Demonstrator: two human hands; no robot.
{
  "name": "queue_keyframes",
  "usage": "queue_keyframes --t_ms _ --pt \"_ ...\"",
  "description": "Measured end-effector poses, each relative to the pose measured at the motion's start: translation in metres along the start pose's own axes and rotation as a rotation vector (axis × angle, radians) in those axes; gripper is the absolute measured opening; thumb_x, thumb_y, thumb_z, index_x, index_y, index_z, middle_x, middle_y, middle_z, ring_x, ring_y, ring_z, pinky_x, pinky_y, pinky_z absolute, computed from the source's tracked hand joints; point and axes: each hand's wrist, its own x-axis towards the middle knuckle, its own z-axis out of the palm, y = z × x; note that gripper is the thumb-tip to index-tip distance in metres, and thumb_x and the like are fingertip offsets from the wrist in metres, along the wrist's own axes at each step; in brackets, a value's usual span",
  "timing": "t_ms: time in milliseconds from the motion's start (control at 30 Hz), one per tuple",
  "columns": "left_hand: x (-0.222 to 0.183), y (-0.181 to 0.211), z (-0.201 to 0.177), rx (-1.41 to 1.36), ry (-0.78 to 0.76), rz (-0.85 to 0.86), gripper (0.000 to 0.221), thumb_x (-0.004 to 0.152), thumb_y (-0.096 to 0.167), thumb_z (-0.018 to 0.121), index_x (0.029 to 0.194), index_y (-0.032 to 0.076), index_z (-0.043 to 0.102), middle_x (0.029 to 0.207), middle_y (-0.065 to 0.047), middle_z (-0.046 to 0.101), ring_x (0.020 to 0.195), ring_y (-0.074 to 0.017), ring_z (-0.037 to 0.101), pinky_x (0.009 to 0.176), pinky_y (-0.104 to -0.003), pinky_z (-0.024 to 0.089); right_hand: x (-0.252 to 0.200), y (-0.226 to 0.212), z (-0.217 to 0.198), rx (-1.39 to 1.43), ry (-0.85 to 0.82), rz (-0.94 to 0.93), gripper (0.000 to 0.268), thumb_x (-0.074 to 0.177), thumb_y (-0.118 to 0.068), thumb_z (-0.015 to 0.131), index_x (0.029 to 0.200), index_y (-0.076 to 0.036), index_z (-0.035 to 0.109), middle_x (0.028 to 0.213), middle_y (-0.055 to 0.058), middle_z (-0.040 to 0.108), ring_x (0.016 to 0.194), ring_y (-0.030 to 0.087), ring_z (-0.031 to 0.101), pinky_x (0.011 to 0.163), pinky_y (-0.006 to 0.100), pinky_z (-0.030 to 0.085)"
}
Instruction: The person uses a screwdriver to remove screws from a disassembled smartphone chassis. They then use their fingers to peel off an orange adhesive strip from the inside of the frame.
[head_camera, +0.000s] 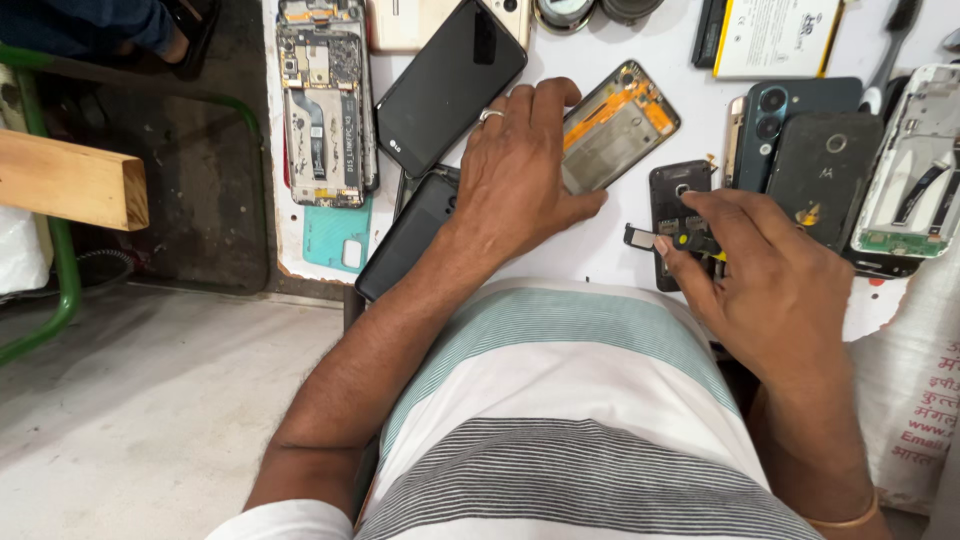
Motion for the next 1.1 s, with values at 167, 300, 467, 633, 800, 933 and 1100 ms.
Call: queue_keyframes --t_ms 167,300,467,633,800,933,1100 --pt "0.002 0.002 0.000 0.115 0.027 0.024 0.097 0.056 0.039 0.094 0.134 -0.001 0.054 0.113 -0.019 0.055 0.106 -0.0373 0.058 0.086 -0.056 0.048 0.012 -0.004 0.001 0.008 -0.037 0.079 0.036 0.093 -0.032 0.083 0.120 -0.010 0.075 0.114 0.006 0.074 0.079 0.025 0.071 0.067 0.038 0.056" --pt "0.004 0.004 -0.005 0.119 0.028 0.032 0.093 0.050 0.038 0.094 0.125 -0.002 0.058 0.112 -0.019 0.054 0.108 -0.0367 0.055 0.082 -0.055 0.047 0.020 -0.005 0.002 0.027 0.019 0.041 0.036 0.097 -0.033 0.080 0.123 -0.010 0.073 0.117 0.006 0.073 0.092 0.027 0.073 0.074 0.040 0.058" --pt "0.000 0.008 -0.010 0.093 0.098 0.091 0.090 0.049 0.035 0.093 0.122 -0.001 0.056 0.115 -0.020 0.056 0.109 -0.0382 0.055 0.083 -0.055 0.047 0.039 -0.003 0.010 0.002 0.035 0.028 0.041 0.096 -0.033 0.077 0.128 -0.008 0.071 0.120 0.008 0.072 0.092 0.030 0.073 0.073 0.042 0.058" --pt "-0.009 0.010 -0.015 -0.036 -0.043 0.086 0.085 0.068 0.032 0.089 0.134 0.002 0.045 0.096 -0.019 0.067 0.090 -0.0388 0.067 0.079 -0.053 0.052 0.052 -0.008 0.012 0.077 0.071 0.011 0.045 0.094 -0.031 0.078 0.130 -0.005 0.069 0.113 0.011 0.072 0.087 0.030 0.073 0.071 0.041 0.058" --pt "-0.033 0.029 -0.021 -0.172 -0.078 0.131 0.077 0.076 0.027 0.086 0.135 0.004 0.042 0.088 -0.021 0.070 0.076 -0.0412 0.070 0.069 -0.052 0.057 0.047 -0.007 0.003 0.312 0.180 0.023 0.036 0.096 -0.021 0.083 0.124 -0.003 0.070 0.099 0.012 0.072 0.080 0.022 0.073 0.067 0.033 0.057" --pt "-0.044 0.038 -0.033 -0.224 -0.111 0.158 0.079 0.082 0.028 0.084 0.142 0.006 0.038 0.099 -0.021 0.070 0.083 -0.0375 0.071 0.073 -0.049 0.059 0.045 -0.006 0.004 0.439 0.207 0.073 0.033 0.091 -0.017 0.086 0.118 -0.001 0.074 0.091 0.013 0.073 0.069 0.017 0.069 0.058 0.029 0.052" --pt "-0.048 0.043 -0.043 -0.216 -0.139 0.162 0.086 0.086 0.031 0.082 0.154 0.009 0.034 0.103 -0.017 0.069 0.086 -0.0330 0.071 0.073 -0.046 0.060 0.042 -0.004 0.010 0.384 0.310 -0.101 0.030 0.100 -0.014 0.082 0.125 0.000 0.072 0.098 0.015 0.074 0.080 0.016 0.073 0.067 0.025 0.057"
